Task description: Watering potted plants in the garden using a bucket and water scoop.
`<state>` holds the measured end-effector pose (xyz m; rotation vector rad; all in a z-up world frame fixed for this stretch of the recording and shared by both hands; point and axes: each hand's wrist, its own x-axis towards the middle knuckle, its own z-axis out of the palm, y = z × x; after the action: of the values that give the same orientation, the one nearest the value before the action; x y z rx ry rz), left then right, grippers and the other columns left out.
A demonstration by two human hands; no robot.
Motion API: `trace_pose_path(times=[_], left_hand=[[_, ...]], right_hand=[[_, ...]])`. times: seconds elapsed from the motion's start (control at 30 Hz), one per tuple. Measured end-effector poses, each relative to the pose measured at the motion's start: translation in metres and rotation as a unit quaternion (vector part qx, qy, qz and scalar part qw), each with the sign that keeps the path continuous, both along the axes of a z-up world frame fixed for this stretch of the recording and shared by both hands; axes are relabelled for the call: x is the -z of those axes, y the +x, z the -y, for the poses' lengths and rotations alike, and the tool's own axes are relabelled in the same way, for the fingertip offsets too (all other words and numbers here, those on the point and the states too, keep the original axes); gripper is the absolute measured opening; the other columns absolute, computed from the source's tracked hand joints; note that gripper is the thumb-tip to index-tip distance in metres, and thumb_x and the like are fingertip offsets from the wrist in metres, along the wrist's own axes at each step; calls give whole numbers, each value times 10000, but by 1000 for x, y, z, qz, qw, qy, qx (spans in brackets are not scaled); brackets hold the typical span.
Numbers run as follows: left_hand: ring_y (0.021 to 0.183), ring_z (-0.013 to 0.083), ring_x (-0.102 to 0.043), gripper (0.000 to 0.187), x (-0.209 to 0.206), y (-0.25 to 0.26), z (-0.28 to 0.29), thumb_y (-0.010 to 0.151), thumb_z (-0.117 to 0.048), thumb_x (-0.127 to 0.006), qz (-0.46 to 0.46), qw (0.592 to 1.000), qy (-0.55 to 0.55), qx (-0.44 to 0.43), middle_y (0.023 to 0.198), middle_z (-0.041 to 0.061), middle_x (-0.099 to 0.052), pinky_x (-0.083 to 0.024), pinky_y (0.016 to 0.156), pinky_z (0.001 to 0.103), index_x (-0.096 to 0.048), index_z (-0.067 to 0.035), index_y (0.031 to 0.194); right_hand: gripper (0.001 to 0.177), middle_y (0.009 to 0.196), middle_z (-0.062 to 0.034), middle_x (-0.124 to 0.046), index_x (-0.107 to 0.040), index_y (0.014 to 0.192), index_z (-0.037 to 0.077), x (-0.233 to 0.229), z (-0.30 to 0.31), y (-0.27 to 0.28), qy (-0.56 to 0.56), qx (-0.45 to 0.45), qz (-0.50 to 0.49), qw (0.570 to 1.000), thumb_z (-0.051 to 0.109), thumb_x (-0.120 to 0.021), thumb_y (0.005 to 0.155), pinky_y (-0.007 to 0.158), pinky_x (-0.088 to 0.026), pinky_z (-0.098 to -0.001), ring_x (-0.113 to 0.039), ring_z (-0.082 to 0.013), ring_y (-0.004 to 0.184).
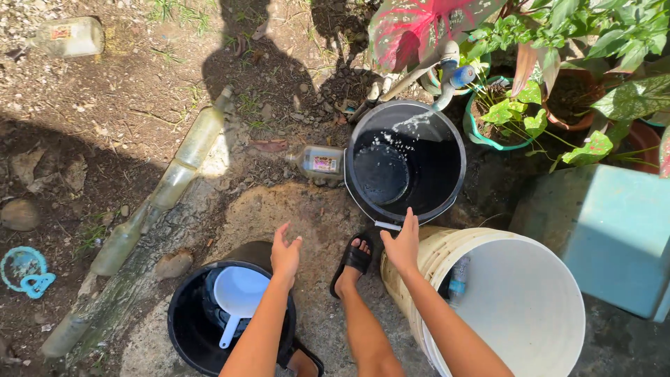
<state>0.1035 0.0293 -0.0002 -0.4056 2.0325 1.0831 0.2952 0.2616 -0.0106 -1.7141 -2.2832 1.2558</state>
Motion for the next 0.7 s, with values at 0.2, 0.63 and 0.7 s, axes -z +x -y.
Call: trace_pose_path(times=[0.2,0.63,0.7], left_hand=[[1268,296,-571,612,-15,3,139,908,-118,-654,-29,994,20,-104,1515,113,-524,-478,937,398,-488,-182,1493],[1137,223,-618,593,-31,71,382,921,-170,-642,25,974,-26,-222,1500,91,-569,-482,793,376,-484,-213,1492],[1203,209,-590,599,-29,92,411,924,-195,-639,49,972,-24,-229,1514,87,-545,-486,863,385,-467,-228,1497]], right_hand=[[999,1626,-270,-234,-189,1601,58,-37,113,-6,-61,-60,-7,996,225,-733,779,1195,-285,-445,-261,-418,1511],[936,1350,-154,-646,-337,1556,116,3,328,21,-212,-246,59,944,270,-769,741,1024,-521,-387,-684,-308,1164],[930,1320,-155,-668,-359,1569,135,1,353,20,-259,-213,90,938,267,-775,747,1009,-527,-373,-678,-276,1165]])
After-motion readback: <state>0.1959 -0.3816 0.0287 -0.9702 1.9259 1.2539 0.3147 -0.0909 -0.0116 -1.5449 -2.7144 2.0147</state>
